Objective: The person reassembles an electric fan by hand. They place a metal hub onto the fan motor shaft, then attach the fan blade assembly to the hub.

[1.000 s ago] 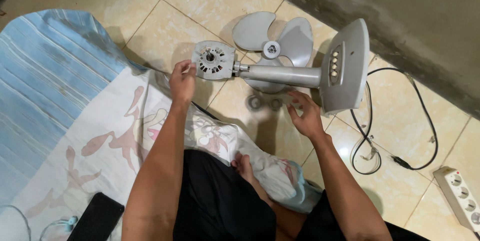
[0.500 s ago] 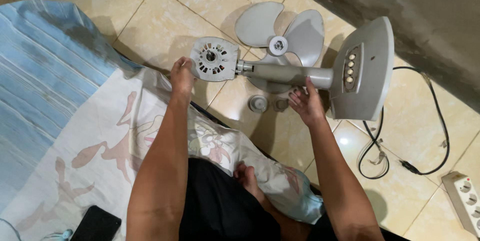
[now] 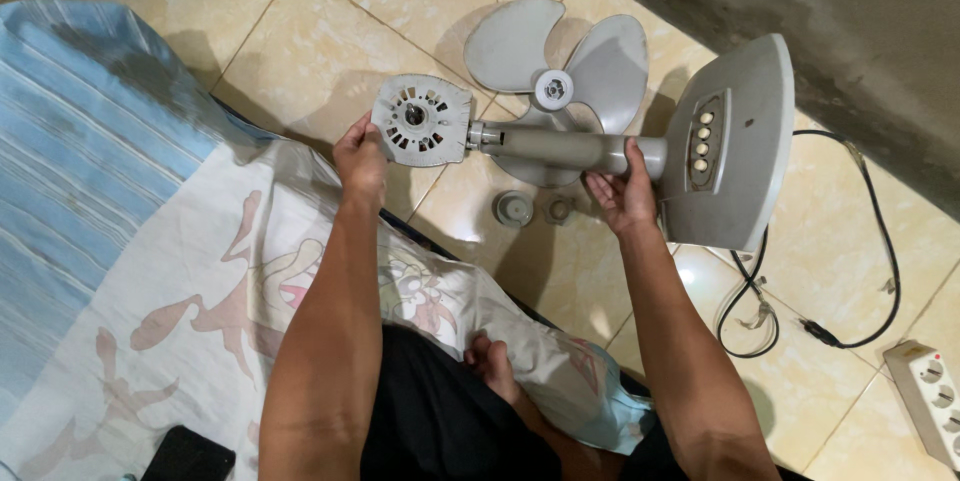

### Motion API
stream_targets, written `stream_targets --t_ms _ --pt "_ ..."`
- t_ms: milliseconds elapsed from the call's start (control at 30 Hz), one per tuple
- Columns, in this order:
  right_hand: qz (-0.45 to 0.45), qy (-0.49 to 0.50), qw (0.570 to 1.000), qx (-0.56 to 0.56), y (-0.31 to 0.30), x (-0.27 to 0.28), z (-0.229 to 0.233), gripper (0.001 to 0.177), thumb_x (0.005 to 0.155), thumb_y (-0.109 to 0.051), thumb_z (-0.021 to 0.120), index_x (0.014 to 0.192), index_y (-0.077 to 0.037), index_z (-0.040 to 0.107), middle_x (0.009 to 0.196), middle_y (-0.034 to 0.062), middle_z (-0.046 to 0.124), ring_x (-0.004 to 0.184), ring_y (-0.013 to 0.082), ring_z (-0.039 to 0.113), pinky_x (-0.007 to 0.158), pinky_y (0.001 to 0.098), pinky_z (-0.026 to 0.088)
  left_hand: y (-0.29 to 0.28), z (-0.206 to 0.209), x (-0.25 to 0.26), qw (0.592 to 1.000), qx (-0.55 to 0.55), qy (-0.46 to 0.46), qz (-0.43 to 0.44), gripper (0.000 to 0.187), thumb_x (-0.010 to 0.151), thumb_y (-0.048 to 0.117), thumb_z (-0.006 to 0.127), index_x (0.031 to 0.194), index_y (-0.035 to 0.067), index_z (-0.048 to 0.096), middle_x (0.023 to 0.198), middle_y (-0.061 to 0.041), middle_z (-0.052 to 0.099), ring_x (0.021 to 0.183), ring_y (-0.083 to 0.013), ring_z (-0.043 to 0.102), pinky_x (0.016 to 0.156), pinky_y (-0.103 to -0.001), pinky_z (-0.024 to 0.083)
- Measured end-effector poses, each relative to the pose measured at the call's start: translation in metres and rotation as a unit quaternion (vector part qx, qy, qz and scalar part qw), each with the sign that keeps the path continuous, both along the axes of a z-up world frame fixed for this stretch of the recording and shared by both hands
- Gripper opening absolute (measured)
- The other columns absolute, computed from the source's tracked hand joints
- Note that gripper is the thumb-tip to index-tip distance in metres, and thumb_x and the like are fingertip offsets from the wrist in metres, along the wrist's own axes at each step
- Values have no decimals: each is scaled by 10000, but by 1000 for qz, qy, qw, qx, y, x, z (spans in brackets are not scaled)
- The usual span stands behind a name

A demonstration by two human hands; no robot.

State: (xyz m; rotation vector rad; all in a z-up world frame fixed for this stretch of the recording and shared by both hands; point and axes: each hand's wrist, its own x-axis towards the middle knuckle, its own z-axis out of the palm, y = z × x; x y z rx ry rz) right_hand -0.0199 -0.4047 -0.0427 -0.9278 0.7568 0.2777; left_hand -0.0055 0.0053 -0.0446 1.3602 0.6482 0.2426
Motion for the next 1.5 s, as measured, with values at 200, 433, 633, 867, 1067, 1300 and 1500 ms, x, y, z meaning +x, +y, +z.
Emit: stream_targets --t_ms 200,433,633,867,1067,1300,1500 --pt "-52 -17 999 2 5 -6 -1 873 798 -564 772 1379 31 507 1212 203 608 1135 304 655 1069 418 550 -1 11 -5 995 -92 21 15 260 1014 106 593 1212 -16 711 1015 -60 733 841 -113 646 741 -259 528" --pt "-52 -37 998 10 3 -15 -7 838 813 -585 744 1363 7 521 1234 189 616 1159 288 653 1054 416 516 -3 4 -3 998 -25 12 51 218 988 130 682 1121 -35 732 984 -55 725 838 -98 621 774 -245 510" --pt "-48 -40 998 25 -2 -20 -12 839 792 -644 733 1331 -29 550 1196 163 622 1122 266 649 1052 381 545 -15 47 -1 994 -71 -10 80 219 944 130 702 1091 -30 733 967 -48 747 858 -106 648 790 -250 515" --pt "-81 -54 994 39 -1 -44 -3 830 801 -662 717 1276 1 563 1120 125 640 1058 237 653 1013 383 564 -32 130 -16 998 -33 -21 48 230 953 167 694 1028 -43 753 953 -57 743 889 -119 632 843 -255 485" --pt "-124 -60 988 68 -3 -65 2 822 820 -651 722 1274 13 557 1108 104 640 1035 225 647 1012 403 563 -51 176 -27 998 25 -47 17 215 938 115 691 1042 -60 762 923 -61 749 846 -111 641 800 -247 507" --pt "-127 -73 987 68 -8 -70 6 810 843 -649 710 1272 22 560 1103 109 637 1032 225 660 1006 398 582 -72 181 -35 996 -45 -66 27 224 971 110 682 1097 -63 745 969 -73 749 855 -103 644 808 -244 517" --pt "-124 -56 989 62 -17 -69 -1 818 836 -644 723 1288 11 534 1097 114 636 1024 231 665 993 395 573 -72 163 -35 993 -90 -73 18 261 1001 130 640 1162 -61 716 1017 -69 753 882 -95 658 825 -244 530"
